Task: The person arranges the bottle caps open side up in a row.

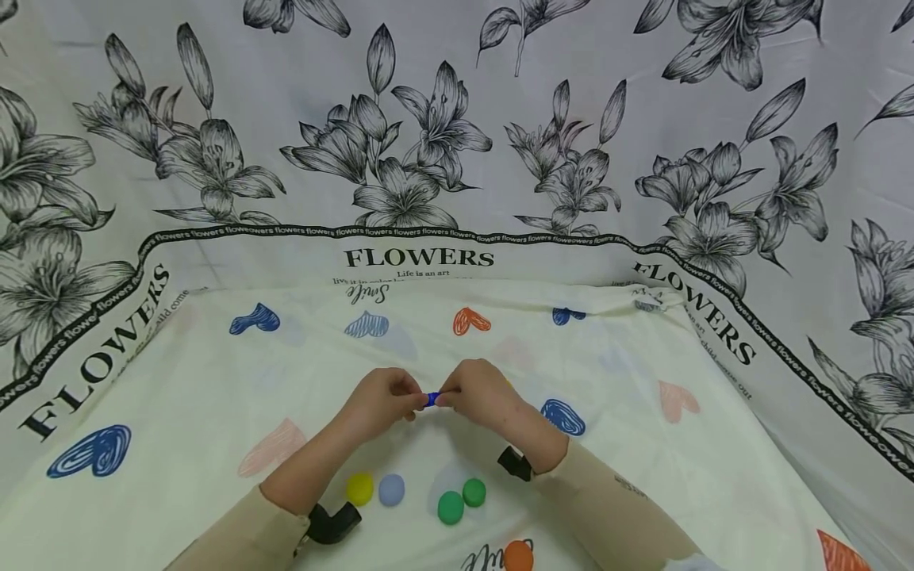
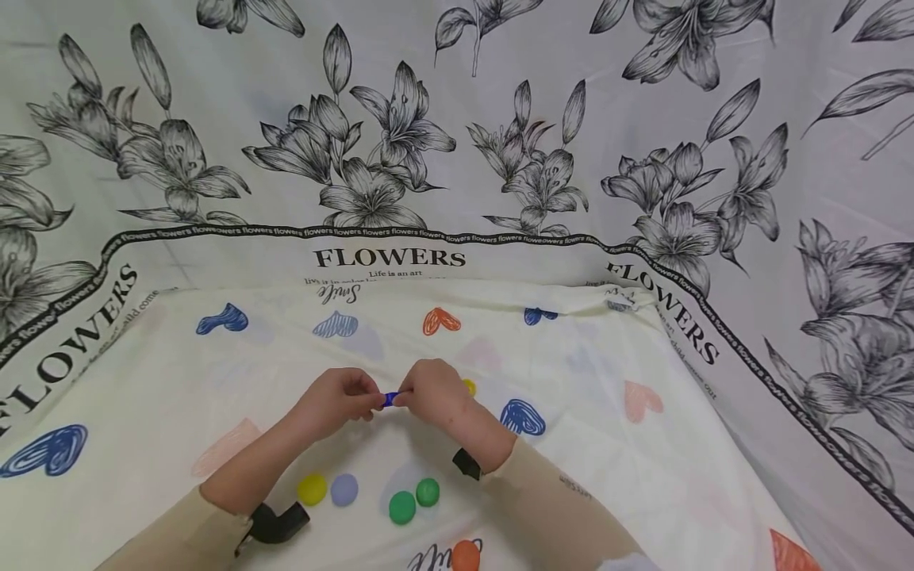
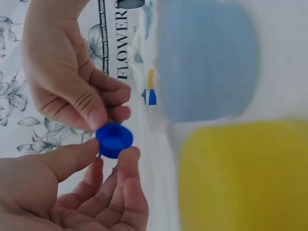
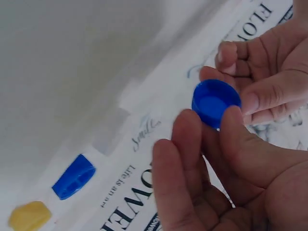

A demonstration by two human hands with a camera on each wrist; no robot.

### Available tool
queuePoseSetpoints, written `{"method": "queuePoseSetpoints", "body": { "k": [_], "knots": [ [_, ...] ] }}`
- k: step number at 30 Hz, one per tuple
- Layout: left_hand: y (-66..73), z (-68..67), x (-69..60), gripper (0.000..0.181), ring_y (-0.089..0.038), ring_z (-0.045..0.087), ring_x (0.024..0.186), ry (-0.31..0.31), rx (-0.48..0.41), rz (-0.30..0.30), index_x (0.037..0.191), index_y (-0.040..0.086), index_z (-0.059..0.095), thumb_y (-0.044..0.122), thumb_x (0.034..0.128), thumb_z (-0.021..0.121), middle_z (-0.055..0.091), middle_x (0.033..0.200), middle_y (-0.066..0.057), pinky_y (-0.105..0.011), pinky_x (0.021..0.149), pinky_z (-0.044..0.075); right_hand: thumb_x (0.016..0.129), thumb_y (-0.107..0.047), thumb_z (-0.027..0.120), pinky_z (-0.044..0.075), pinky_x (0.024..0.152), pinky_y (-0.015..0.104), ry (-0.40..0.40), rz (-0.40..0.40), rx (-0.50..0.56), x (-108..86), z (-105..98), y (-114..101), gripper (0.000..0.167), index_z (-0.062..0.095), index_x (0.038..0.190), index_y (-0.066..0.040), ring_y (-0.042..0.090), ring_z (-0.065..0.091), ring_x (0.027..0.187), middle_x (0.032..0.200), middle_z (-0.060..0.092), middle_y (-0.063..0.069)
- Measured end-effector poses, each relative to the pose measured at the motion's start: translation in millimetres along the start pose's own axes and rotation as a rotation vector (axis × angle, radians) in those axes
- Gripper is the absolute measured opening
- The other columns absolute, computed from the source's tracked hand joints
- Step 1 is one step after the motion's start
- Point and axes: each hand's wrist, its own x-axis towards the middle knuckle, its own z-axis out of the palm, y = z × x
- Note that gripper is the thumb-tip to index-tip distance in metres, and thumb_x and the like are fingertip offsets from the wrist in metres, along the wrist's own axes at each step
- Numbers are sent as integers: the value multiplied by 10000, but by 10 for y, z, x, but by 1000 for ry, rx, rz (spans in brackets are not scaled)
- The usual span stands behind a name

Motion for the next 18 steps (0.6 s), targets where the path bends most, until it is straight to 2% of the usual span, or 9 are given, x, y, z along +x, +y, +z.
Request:
{"method": "queuePoseSetpoints", "body": {
  "k": [4, 8, 13, 18],
  "knots": [
    [-26, 34, 19, 136, -228, 701, 724, 59, -70, -24, 901, 35, 686, 148, 957, 736, 751, 861, -74, -339, 686, 552, 943, -173, 762, 432, 546, 236, 83, 0, 70, 58, 14, 65, 120, 831, 887, -93, 88, 556, 615, 731, 715, -15],
    [-34, 35, 32, 131, -237, 705, 741, 82, -119, -46, 966, 14, 707, 142, 959, 734, 755, 889, -99, -369, 715, 571, 950, -185, 756, 455, 548, 253, 114, 14, 127, 101, 17, 110, 131, 823, 874, -102, 85, 600, 631, 753, 726, -6],
    [-30, 51, 50, 165, -228, 690, 773, 84, -152, -64, 1063, 2, 713, 134, 965, 726, 747, 927, -116, -370, 754, 578, 986, -182, 711, 470, 563, 253, 102, 73, 139, 133, 33, 149, 154, 816, 943, -79, 93, 608, 643, 741, 692, -39],
    [-47, 79, 59, 166, -225, 678, 761, 72, -136, -71, 1099, -12, 717, 87, 966, 705, 742, 929, -117, -361, 730, 569, 999, -168, 687, 439, 562, 236, 62, 119, 94, 144, 62, 155, 172, 810, 1007, -47, 106, 562, 614, 714, 653, -46]
  ]
}}
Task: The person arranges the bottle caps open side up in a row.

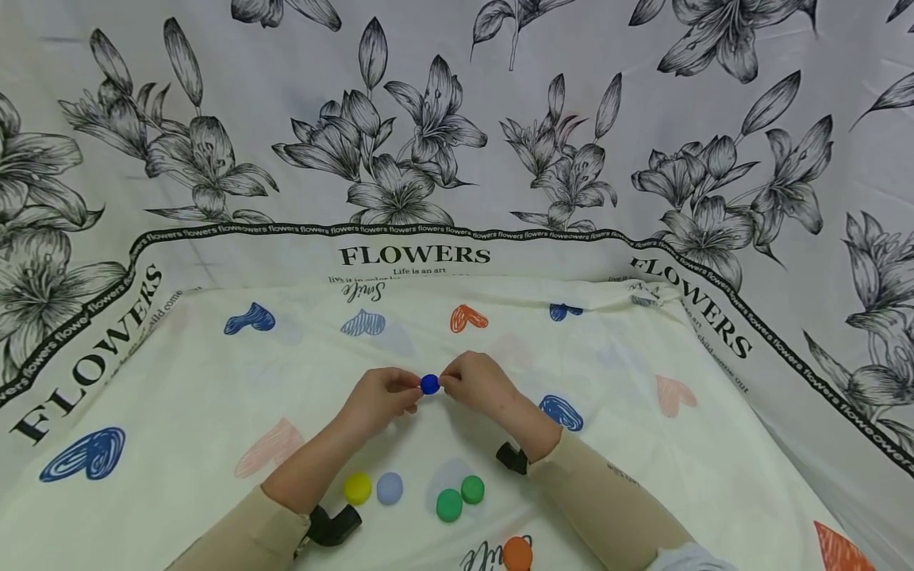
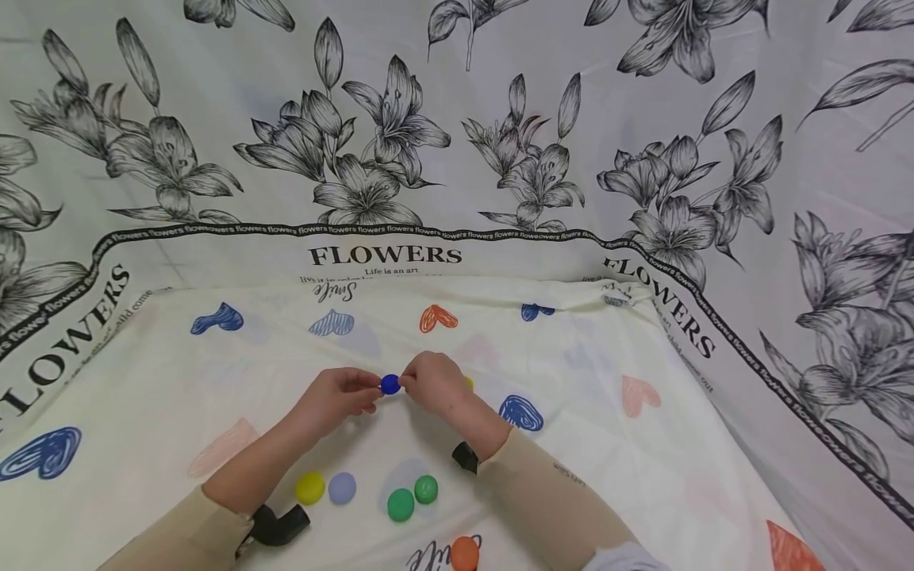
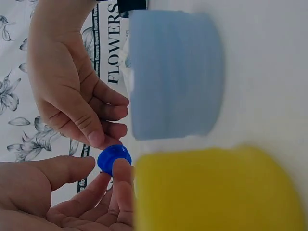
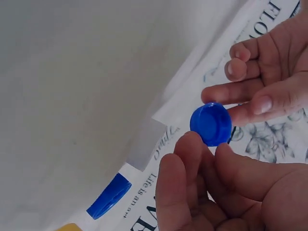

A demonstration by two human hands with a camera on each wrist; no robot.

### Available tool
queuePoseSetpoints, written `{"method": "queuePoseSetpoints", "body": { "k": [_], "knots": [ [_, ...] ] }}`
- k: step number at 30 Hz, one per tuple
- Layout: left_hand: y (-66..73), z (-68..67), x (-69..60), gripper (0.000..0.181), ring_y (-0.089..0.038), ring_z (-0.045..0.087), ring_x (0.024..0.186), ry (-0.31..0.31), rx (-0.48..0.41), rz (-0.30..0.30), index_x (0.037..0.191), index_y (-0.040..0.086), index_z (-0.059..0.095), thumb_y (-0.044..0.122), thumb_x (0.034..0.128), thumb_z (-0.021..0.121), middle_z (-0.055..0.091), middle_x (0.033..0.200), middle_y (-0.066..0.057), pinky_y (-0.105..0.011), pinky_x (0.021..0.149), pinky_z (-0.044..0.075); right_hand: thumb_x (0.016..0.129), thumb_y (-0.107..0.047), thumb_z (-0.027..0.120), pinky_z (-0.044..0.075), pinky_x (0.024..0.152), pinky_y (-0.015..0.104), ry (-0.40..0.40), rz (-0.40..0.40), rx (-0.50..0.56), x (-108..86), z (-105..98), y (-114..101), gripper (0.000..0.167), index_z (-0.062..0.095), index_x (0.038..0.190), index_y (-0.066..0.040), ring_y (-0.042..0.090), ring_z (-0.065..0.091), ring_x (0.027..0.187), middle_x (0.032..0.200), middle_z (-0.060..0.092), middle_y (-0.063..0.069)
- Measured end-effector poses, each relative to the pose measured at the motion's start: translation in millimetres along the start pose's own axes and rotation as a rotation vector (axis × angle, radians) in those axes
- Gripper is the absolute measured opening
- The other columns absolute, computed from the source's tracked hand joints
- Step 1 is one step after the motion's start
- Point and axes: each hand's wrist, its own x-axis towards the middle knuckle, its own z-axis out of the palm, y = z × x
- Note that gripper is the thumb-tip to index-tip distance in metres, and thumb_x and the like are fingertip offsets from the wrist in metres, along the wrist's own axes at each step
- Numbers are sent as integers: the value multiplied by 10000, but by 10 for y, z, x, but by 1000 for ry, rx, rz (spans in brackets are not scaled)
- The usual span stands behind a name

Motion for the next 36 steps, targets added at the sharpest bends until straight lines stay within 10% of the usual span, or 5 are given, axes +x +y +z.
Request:
{"method": "queuePoseSetpoints", "body": {
  "k": [26, 36],
  "knots": [
    [-34, 48, -28, 425, -209, 612, 755, -160, 136, -70, 1404, -33, 576, 86, 999, 614, 678, 1035, -91, -318, 680, 524, 999, -183, 686, 497, 685, 277, -226, 25, -61, -36, 47, -17, 179, 786, 1056, -46, 137, 593, 742, 866, 698, -8],
    [16, -83, -41, 497, -202, 637, 799, -188, 198, -7, 1451, -58, 511, 103, 990, 606, 675, 1128, -107, -329, 705, 551, 989, -196, 702, 499, 698, 264, -221, -20, -77, -72, -43, -74, 194, 788, 1084, -51, 130, 584, 760, 877, 703, -22]
  ]
}}
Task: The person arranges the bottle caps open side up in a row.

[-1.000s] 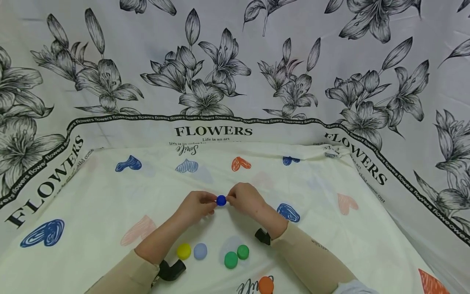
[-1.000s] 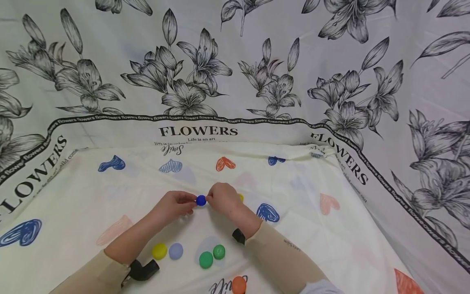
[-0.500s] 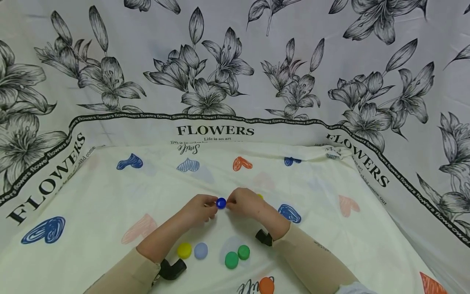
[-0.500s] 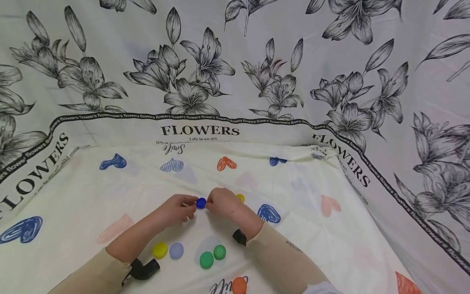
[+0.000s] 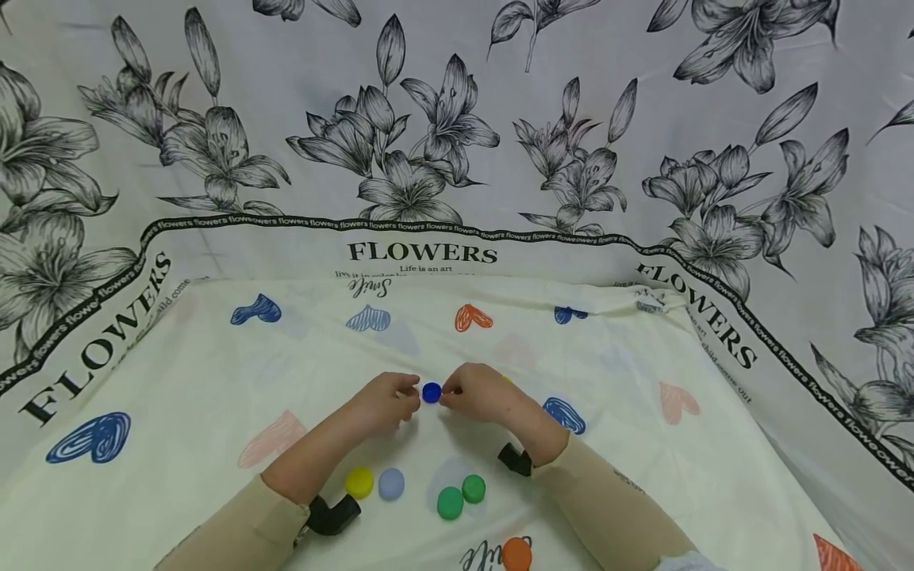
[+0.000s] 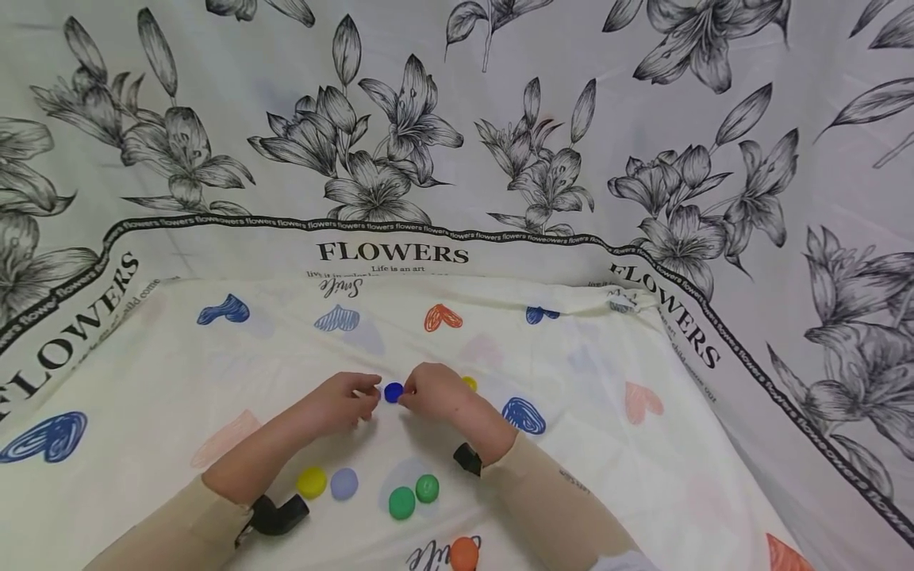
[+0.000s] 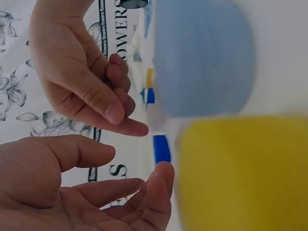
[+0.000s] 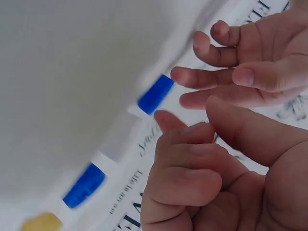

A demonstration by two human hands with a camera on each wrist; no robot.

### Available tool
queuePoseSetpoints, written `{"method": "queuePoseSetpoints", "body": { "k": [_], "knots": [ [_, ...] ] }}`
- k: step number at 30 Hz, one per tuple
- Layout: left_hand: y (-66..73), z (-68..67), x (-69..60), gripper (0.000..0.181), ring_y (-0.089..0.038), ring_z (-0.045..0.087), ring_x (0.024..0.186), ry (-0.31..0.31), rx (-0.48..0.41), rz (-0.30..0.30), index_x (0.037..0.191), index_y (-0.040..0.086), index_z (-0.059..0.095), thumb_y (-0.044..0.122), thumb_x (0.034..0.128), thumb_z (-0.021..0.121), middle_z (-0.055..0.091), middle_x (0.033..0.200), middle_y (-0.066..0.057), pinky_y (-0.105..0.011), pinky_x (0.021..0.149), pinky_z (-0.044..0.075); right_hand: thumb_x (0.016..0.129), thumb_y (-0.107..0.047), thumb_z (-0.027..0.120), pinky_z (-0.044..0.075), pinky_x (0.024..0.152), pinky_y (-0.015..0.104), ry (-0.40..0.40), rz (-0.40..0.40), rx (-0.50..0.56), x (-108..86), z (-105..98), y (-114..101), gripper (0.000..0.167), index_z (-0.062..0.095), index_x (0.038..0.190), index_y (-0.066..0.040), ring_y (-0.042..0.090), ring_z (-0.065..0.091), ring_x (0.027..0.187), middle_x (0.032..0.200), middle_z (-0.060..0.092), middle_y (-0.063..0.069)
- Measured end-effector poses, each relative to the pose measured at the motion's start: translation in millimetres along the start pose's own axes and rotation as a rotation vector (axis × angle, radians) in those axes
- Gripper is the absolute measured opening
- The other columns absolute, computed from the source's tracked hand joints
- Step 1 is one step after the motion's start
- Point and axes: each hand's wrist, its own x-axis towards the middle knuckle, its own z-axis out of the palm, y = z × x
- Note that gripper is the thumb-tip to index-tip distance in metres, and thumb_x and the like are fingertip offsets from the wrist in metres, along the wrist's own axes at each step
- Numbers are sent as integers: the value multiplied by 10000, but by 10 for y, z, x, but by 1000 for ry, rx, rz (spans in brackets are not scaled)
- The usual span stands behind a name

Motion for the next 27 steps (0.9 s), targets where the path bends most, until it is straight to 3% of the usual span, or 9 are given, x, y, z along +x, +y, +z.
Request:
{"method": "queuePoseSetpoints", "body": {
  "k": [4, 7, 11, 13, 16, 20, 25, 27],
  "knots": [
    [76, -105, -58, 456, -218, 654, 895, 17, 14, 38, 1432, -2, 543, 124, 1000, 623, 669, 1141, -102, -350, 769, 550, 966, -211, 737, 491, 713, 281, -38, -70, -40, -120, -118, -5, 120, 774, 1020, -111, 132, 568, 783, 854, 665, -39],
    [167, -79, -109, 332, -216, 648, 905, -26, 30, 122, 1294, -2, 637, 113, 984, 671, 687, 1081, -66, -348, 786, 547, 915, -209, 798, 484, 702, 296, -150, -56, -96, -272, -232, -28, 75, 735, 925, -169, 139, 566, 764, 822, 633, -38],
    [266, 187, -234, 200, -164, 632, 827, -174, 118, 231, 1083, 18, 731, 116, 913, 767, 703, 935, 9, -326, 754, 543, 830, -211, 878, 496, 671, 302, -347, 49, -185, -479, -257, -129, 172, 708, 841, -195, 153, 600, 698, 784, 647, -33],
    [300, 342, -315, 209, -133, 606, 788, -229, 181, 249, 1031, 42, 738, 140, 864, 816, 687, 881, 42, -314, 735, 523, 788, -233, 912, 502, 647, 296, -407, 76, -237, -530, -204, -192, 208, 711, 818, -187, 157, 610, 662, 753, 657, -32],
    [330, 539, -411, 219, -103, 527, 697, -236, 262, 264, 927, 97, 719, 172, 794, 875, 621, 762, 70, -288, 648, 455, 733, -268, 950, 498, 621, 285, -426, 81, -313, -541, -89, -270, 267, 709, 798, -172, 148, 594, 636, 708, 648, -21],
    [330, 705, -495, 252, -89, 449, 614, -191, 275, 278, 826, 141, 670, 211, 763, 904, 535, 654, 80, -270, 572, 369, 683, -293, 977, 482, 604, 280, -411, 123, -393, -524, 47, -306, 314, 707, 779, -162, 141, 574, 622, 690, 642, -8],
    [318, 760, -532, 251, -81, 450, 599, -175, 265, 269, 786, 136, 629, 165, 769, 878, 514, 639, 80, -257, 553, 368, 672, -265, 979, 481, 606, 303, -400, 186, -383, -520, 109, -279, 293, 712, 740, -166, 164, 593, 616, 696, 667, 21],
    [324, 759, -522, 245, -78, 454, 592, -176, 268, 270, 774, 139, 626, 169, 785, 868, 511, 633, 77, -253, 547, 367, 684, -227, 970, 482, 603, 302, -396, 169, -353, -520, 93, -254, 277, 706, 742, -166, 164, 591, 619, 695, 661, 18]
  ]
}}
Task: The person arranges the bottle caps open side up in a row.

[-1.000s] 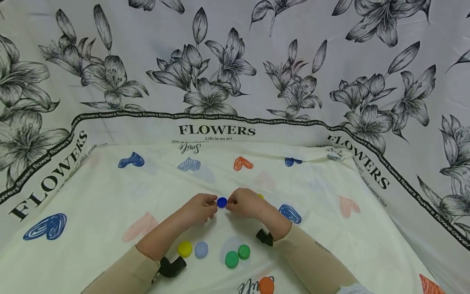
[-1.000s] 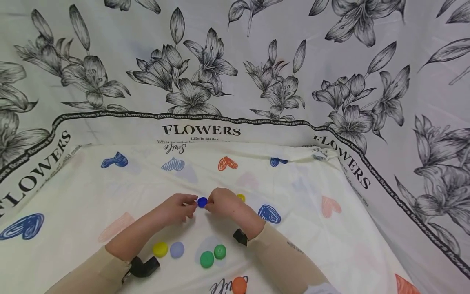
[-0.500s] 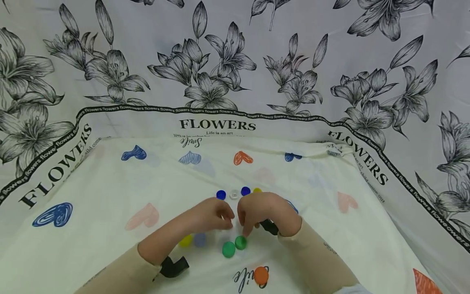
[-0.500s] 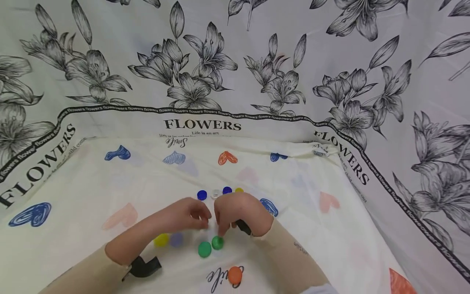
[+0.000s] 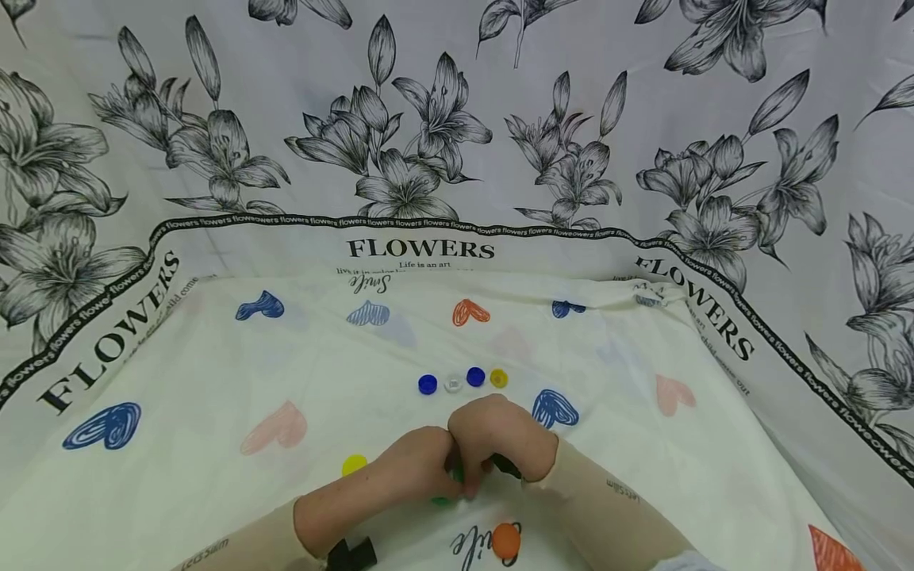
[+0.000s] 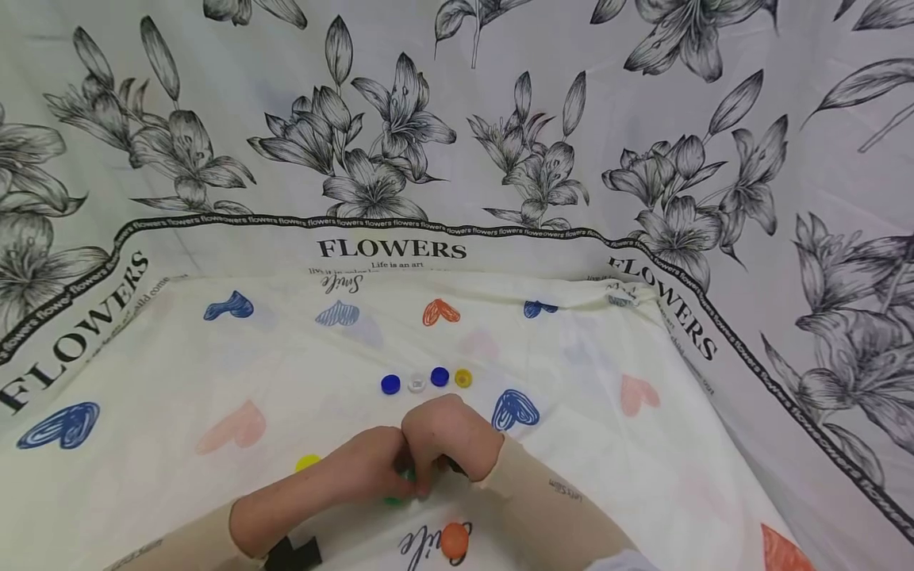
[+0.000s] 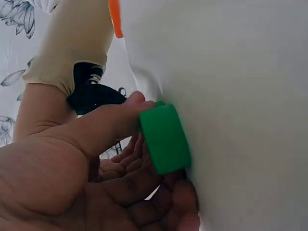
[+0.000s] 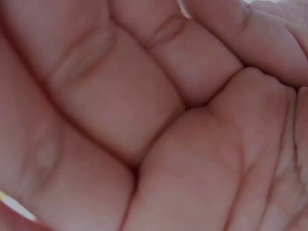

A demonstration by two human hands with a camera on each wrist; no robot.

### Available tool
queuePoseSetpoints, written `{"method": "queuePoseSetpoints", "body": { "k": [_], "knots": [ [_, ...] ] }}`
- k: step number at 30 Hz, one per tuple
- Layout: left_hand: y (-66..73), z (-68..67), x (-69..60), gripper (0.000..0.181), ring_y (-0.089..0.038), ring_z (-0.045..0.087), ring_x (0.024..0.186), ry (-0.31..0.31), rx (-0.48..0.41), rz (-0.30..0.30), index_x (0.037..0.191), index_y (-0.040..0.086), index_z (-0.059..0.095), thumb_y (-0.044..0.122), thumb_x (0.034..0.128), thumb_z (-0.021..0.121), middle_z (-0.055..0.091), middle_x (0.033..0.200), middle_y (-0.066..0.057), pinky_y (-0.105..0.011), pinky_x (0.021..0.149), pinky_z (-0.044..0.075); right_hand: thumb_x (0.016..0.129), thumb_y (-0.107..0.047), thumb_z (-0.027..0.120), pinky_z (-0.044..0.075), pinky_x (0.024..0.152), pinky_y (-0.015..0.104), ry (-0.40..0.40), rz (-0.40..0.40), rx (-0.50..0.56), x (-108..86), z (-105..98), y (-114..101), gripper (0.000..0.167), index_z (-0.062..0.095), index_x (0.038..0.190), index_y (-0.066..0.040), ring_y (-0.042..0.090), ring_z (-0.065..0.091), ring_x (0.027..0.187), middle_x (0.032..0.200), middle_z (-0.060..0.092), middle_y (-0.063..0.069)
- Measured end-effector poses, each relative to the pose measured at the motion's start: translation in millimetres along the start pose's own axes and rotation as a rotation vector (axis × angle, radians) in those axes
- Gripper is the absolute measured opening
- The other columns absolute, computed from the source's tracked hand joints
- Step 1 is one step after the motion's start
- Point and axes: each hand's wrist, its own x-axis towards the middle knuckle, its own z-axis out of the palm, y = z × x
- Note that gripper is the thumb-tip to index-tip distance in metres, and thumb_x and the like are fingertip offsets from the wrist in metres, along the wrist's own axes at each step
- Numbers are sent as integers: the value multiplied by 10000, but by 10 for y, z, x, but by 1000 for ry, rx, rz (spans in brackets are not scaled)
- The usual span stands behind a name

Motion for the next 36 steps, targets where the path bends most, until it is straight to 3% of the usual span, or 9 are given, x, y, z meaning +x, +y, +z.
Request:
{"method": "queuePoseSetpoints", "body": {
  "k": [3, 6, 11, 14, 20, 25, 29, 36],
  "knots": [
    [-33, -28, 27, 217, -78, 466, 593, 4, 2, -2, 782, 157, 635, 174, 813, 849, 522, 633, 79, -251, 553, 372, 717, -143, 933, 440, 568, 283, 1, -53, 45, 13, -33, 51, 252, 682, 731, -146, 155, 548, 598, 649, 602, 4],
    [-69, -123, 55, 152, -104, 509, 649, 27, -8, -42, 849, 135, 680, 178, 839, 826, 566, 694, 72, -273, 596, 422, 773, -119, 879, 431, 560, 257, 18, -140, 73, 10, -114, 117, 189, 694, 741, -141, 129, 526, 595, 638, 577, -26],
    [-98, -406, 31, 94, -158, 558, 740, 130, -37, -76, 964, 93, 726, 145, 899, 770, 619, 813, 44, -325, 650, 491, 888, -127, 790, 456, 603, 248, 128, -363, 183, 11, -280, 267, 17, 786, 880, -142, 93, 532, 650, 727, 626, -83],
    [-107, -590, 26, 41, -173, 566, 766, 195, -79, -96, 959, 119, 721, 151, 940, 740, 628, 833, 27, -325, 668, 498, 937, -145, 752, 478, 650, 261, 210, -459, 256, 38, -389, 321, 72, 807, 981, -134, 92, 550, 695, 787, 670, -87],
    [-205, -862, 30, 120, -219, 604, 903, 288, -155, -115, 1050, 114, 724, 192, 959, 736, 692, 946, 4, -348, 760, 528, 992, -188, 694, 529, 743, 298, 301, -405, 398, 108, -560, 258, 185, 788, 1128, -105, 189, 636, 835, 930, 732, -36],
    [-329, -976, 59, 210, -256, 636, 992, 323, -156, -140, 1137, 86, 743, 219, 976, 721, 726, 1034, -30, -408, 838, 553, 1009, -234, 666, 528, 741, 342, 338, -313, 480, 208, -650, 146, 202, 749, 1128, -94, 232, 649, 854, 987, 744, 76],
    [-406, -1010, 103, 243, -268, 645, 976, 310, -168, -165, 1161, 65, 748, 236, 999, 689, 741, 1079, -58, -433, 857, 549, 1018, -272, 659, 516, 714, 346, 371, -256, 509, 312, -634, 110, 182, 669, 1074, -99, 228, 655, 828, 984, 739, 111],
    [-588, -1031, 167, 248, -245, 653, 863, 233, -141, -212, 1118, 29, 758, 231, 1019, 654, 753, 1014, -111, -371, 765, 526, 1012, -227, 671, 464, 677, 302, 369, -259, 449, 528, -556, 84, 140, 692, 1044, -93, 177, 587, 768, 949, 735, 72]
  ]
}}
